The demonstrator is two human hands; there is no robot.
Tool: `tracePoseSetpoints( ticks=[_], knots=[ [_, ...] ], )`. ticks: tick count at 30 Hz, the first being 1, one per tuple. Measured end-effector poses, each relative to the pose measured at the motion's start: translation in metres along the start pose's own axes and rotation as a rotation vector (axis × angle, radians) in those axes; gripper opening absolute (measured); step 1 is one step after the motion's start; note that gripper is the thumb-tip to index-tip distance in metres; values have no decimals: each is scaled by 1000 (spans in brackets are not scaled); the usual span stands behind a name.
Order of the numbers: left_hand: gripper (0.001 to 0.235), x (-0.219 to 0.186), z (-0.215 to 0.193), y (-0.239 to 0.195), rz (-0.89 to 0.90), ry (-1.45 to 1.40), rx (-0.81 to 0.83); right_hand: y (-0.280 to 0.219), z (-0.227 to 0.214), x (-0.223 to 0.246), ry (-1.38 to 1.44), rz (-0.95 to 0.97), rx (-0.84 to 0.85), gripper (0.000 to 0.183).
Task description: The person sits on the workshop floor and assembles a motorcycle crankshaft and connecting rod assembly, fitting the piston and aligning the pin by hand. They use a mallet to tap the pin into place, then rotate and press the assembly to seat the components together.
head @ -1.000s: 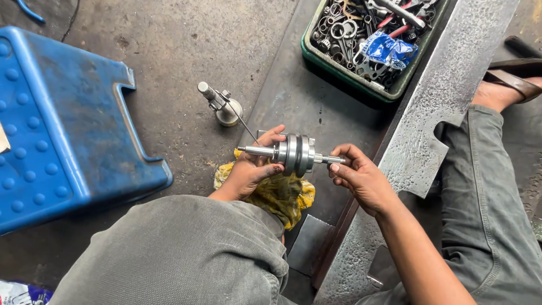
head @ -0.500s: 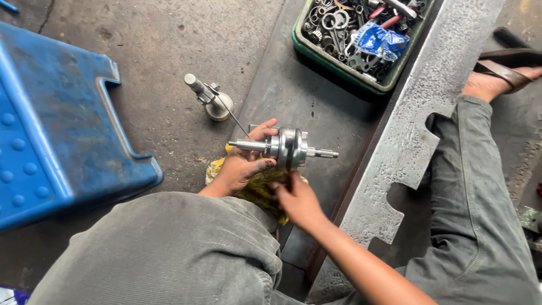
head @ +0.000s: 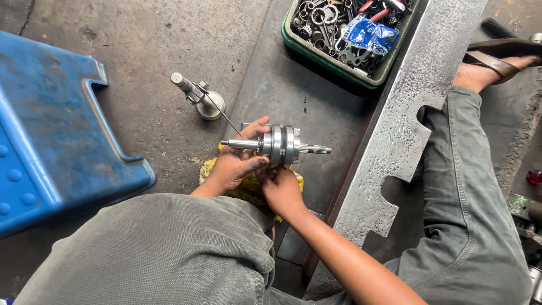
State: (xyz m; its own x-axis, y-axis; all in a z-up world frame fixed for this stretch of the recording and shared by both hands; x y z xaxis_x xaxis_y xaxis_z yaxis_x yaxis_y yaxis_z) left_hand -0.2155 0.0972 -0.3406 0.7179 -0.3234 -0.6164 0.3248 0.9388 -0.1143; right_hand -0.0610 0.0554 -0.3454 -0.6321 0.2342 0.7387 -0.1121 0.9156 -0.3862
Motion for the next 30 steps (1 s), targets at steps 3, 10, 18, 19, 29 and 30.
tracePoseSetpoints(
  ticks=[3, 10, 18, 19, 29, 30],
  knots=[
    [61, 0, 1, -1, -10, 17, -12, -8, -5, -8, 74, 31, 20, 22],
    [61, 4, -5, 0, 36, 52, 24, -47, -55, 23, -8, -100, -11, 25],
    [61, 2, -2, 1, 13, 31, 3, -69, -92, 74, 350, -27, 107, 27],
    [61, 3, -3, -1, 21, 50, -3, -70, -98, 84, 200, -120, 110, 22],
    [60, 2, -3, -1, 22, 28, 7, -62, -122, 119, 11, -377, -93, 24],
    [60, 1, -2, -2, 3, 18, 2, -56, -123, 120, -173, -372, -148, 27]
  ],
)
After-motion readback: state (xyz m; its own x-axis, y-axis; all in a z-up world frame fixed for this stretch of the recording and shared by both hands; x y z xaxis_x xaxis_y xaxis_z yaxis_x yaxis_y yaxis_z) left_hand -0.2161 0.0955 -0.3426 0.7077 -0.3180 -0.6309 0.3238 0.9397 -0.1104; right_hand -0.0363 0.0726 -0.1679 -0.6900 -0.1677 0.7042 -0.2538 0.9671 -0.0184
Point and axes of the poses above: each hand's wrist, its own y-axis towards the middle knuckle, its own z-axis out of the palm, x = y × z, the point moved 2 cm from there along y, towards the middle knuckle, and after that the axes turned 14 degrees about -y, right-handed, at the moved point
